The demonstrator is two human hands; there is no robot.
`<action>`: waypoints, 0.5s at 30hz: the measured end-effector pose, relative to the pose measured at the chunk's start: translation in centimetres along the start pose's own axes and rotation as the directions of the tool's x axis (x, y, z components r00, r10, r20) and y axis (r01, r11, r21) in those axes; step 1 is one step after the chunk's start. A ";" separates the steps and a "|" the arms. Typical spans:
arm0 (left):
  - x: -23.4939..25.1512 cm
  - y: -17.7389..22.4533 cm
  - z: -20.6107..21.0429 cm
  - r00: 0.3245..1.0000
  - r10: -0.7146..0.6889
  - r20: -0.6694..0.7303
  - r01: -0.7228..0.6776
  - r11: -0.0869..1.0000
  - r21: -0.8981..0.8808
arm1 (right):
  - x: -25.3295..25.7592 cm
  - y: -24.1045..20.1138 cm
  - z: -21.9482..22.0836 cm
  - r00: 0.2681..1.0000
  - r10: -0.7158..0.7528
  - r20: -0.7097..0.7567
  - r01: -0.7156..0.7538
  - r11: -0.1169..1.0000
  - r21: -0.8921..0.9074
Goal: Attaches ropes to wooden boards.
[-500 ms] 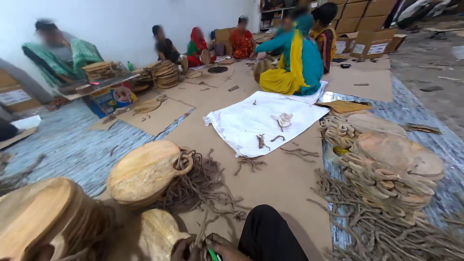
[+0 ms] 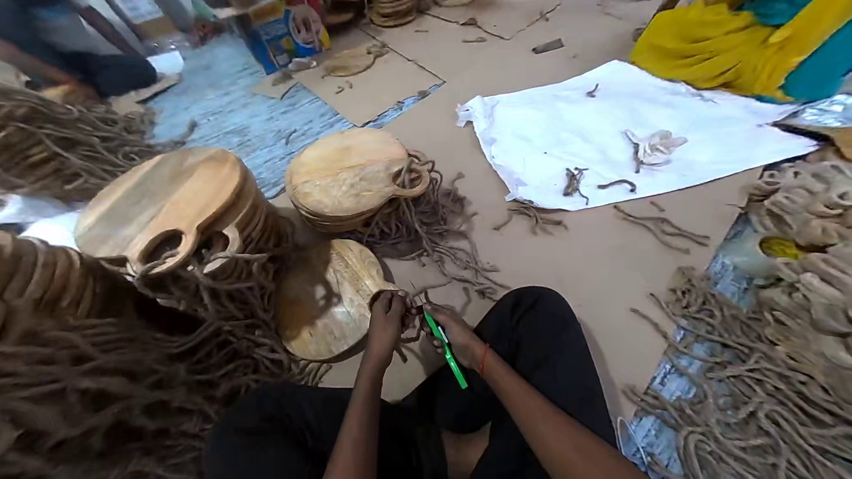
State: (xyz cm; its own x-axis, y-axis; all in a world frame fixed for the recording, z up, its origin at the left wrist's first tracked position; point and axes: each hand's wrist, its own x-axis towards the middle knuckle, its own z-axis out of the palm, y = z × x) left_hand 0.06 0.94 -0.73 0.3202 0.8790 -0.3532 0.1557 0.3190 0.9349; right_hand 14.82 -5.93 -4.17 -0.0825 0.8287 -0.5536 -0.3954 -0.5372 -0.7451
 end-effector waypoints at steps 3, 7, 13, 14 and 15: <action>-0.1 -0.1 0.1 1.000 -0.025 0.017 0.026 0.999 -0.048 | -0.3 -0.2 0.0 1.000 0.015 -0.012 -0.015 1.000 0.015; -0.4 0.4 0.4 0.987 -0.149 0.065 0.156 0.980 -0.127 | -0.3 -0.3 0.0 1.000 0.020 -0.007 -0.020 0.999 0.042; -0.6 0.3 1.1 0.971 -0.227 0.075 0.236 0.962 -0.136 | -0.2 0.0 -0.1 0.998 0.043 -0.035 -0.041 0.998 0.056; -0.6 0.3 1.2 0.970 -0.229 0.080 0.238 0.963 -0.129 | -0.2 -0.1 0.0 0.998 0.048 -0.046 -0.045 0.998 0.051; -0.7 0.2 1.2 0.971 -0.225 0.082 0.234 0.965 -0.121 | -0.2 -0.2 0.0 0.997 0.051 -0.058 -0.048 0.998 0.048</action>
State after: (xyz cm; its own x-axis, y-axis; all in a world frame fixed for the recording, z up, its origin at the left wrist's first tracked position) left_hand 1.02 0.00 -0.32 0.3530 0.7526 -0.5559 0.1118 0.5559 0.8237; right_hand 14.87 -6.03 -3.90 -0.0494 0.7898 -0.6114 -0.4347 -0.5681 -0.6987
